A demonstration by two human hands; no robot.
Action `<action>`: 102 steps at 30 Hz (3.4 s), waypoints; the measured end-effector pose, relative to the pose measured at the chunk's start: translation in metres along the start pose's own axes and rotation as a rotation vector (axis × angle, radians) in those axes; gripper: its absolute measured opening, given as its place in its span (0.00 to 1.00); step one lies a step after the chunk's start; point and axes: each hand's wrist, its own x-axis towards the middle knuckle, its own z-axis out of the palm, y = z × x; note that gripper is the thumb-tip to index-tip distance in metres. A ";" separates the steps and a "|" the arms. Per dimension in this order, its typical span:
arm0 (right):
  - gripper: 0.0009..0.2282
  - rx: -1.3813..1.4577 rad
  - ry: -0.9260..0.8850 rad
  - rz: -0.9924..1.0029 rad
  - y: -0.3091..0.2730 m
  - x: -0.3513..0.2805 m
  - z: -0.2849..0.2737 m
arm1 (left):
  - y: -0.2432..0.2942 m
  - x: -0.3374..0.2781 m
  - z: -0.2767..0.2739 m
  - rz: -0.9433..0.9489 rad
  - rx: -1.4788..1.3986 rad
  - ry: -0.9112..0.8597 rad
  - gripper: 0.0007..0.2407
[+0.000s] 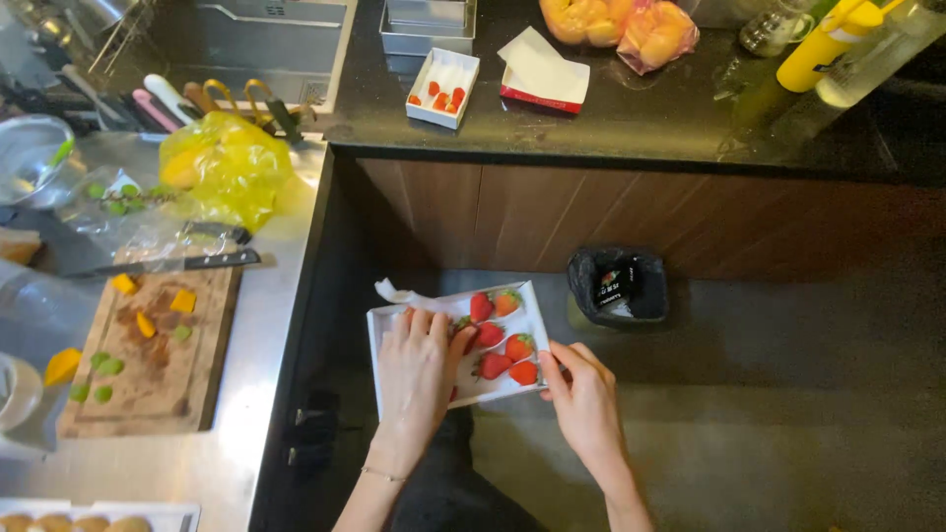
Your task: The person washes their hands at the sink, then transfers strawberries one at a time from a plastic punnet into a white paper box, folds the box closed, and wipes it with a tissue. They then unpack gold 'Happy Birthday' cake toppers from a cardboard shipping box, unwrapping each topper from its plastic sleeve and setting them on the counter.
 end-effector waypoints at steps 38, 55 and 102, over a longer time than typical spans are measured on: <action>0.16 -0.440 -0.115 -0.273 0.156 0.673 0.068 | -0.194 0.543 0.342 0.177 -0.053 -0.399 0.10; 0.09 -0.552 -0.543 -0.316 0.177 0.663 0.132 | -0.141 0.468 0.335 -0.762 -1.215 0.259 0.10; 0.17 -0.015 -0.137 -0.169 0.061 0.655 0.201 | -0.292 0.508 0.307 0.239 0.004 -0.589 0.17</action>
